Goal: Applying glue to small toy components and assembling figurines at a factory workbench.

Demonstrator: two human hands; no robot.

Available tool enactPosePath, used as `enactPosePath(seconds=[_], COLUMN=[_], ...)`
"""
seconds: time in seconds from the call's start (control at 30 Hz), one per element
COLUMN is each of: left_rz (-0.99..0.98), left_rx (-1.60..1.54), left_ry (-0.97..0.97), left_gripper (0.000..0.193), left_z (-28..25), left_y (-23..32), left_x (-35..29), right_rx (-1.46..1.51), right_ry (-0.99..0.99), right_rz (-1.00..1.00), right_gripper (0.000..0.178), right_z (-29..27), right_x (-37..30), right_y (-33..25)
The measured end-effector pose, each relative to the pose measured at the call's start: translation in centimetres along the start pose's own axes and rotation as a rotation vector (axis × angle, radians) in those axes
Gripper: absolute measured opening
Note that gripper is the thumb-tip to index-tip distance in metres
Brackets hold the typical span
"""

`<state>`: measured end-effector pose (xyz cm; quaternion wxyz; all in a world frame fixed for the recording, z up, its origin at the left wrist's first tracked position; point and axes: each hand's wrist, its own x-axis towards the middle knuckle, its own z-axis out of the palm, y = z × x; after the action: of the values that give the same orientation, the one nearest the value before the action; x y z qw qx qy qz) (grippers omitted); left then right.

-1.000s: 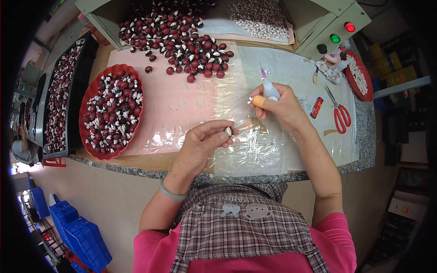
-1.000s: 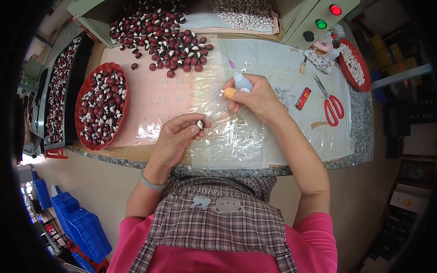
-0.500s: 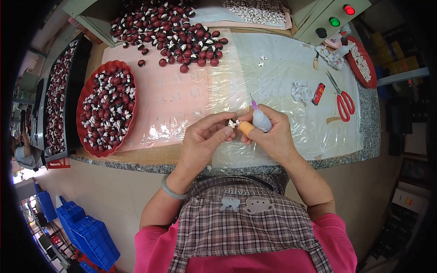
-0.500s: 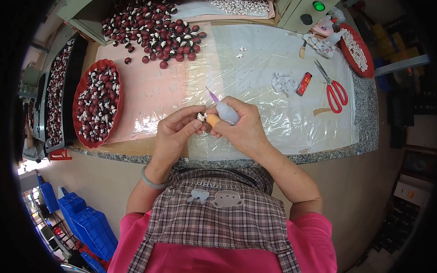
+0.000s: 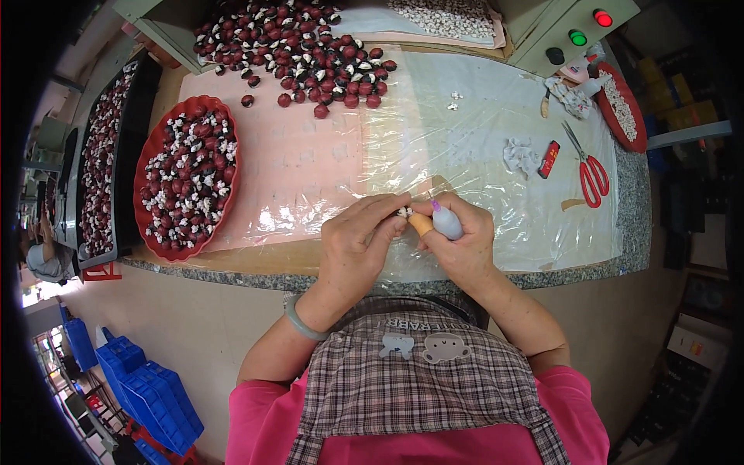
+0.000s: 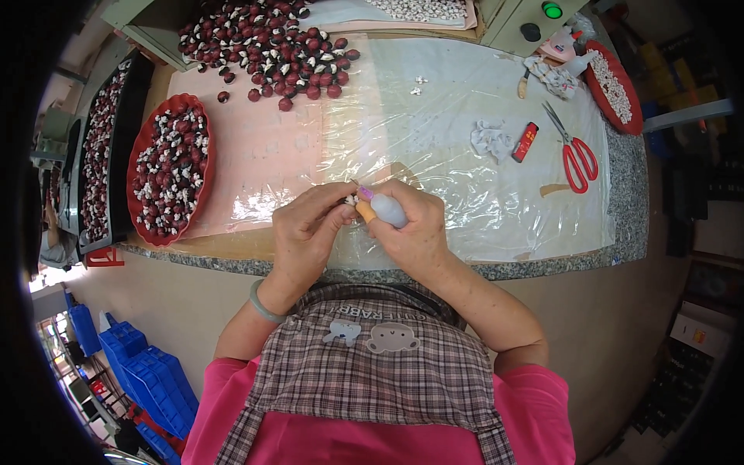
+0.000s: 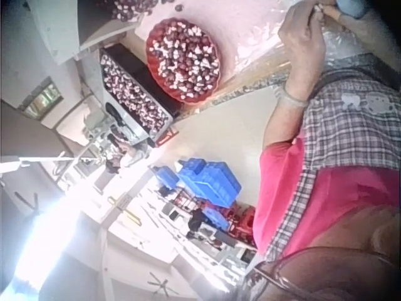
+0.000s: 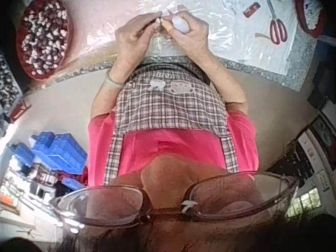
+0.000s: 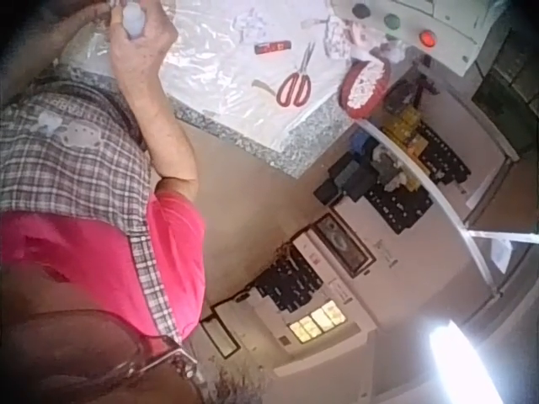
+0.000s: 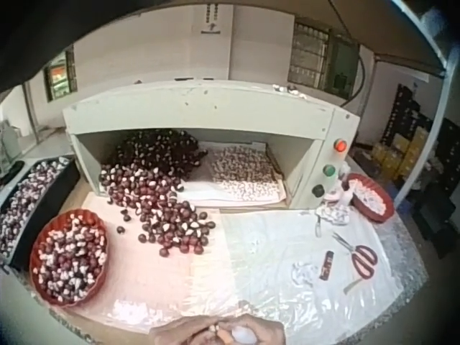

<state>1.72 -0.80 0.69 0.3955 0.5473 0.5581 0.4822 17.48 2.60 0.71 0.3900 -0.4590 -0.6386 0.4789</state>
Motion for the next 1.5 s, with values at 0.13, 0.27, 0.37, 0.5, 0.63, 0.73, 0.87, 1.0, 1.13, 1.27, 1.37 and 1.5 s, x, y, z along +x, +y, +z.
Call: enactPosePath(seconds=[0.13,0.27,0.37,0.5,0.63,0.73,0.87,1.0,1.13,1.27,1.37,1.5], left_rz=[-0.010,-0.242,-0.167,-0.008,0.133,0.115,-0.224,-0.373,-0.410,-0.398,-0.427,-0.386], left_rx=[-0.061,-0.607,-0.498,0.198,0.593,0.585,-0.304,-0.848,-1.057,-1.037,-1.020,-1.012], left_ry=[-0.061,-0.071,0.076,0.250,0.288,0.264,0.107,-0.097,-0.171,-0.216,-0.225,-0.193], left_gripper=[0.025,0.027,0.019,0.018,0.027,0.026,0.025,0.029,0.026,0.026,0.025,0.025], left_z=[-0.7,-2.8,-5.8,-7.1,-6.8,-6.5,-6.2,-5.1,-3.9,-3.0,-2.7,-2.1], left_y=[-0.5,-1.0,-2.7,-4.5,-5.0,-4.5,-2.1,-0.5,-0.3,-0.6,-0.1,-0.1], left_x=[0.7,2.8,5.4,9.4,11.6,11.5,8.7,4.9,2.9,2.1,1.7,1.4], right_rx=[0.120,0.316,0.316,0.266,0.274,0.259,0.238,0.462,0.415,0.438,0.462,0.399], right_ry=[-0.113,-0.095,-0.086,-0.101,-0.117,-0.131,-0.119,-0.193,-0.222,-0.079,0.011,0.044], right_rz=[0.036,0.158,0.177,0.206,0.186,0.187,0.135,0.209,0.109,0.033,0.019,0.003], right_gripper=[0.011,0.022,0.022,0.018,0.017,0.018,0.029,0.029,0.023,0.029,0.033,0.037], right_z=[-0.8,-1.7,-2.6,-2.9,-2.7,-3.1,-4.0,-4.9,-5.6,-5.3,-5.1,-5.0], right_x=[1.0,1.7,1.5,1.2,1.0,1.0,1.1,1.4,1.3,1.1,0.6,0.3], right_y=[0.1,-0.7,-0.7,-0.2,0.2,0.0,0.1,-0.3,-0.3,-1.1,-1.7,-2.4])
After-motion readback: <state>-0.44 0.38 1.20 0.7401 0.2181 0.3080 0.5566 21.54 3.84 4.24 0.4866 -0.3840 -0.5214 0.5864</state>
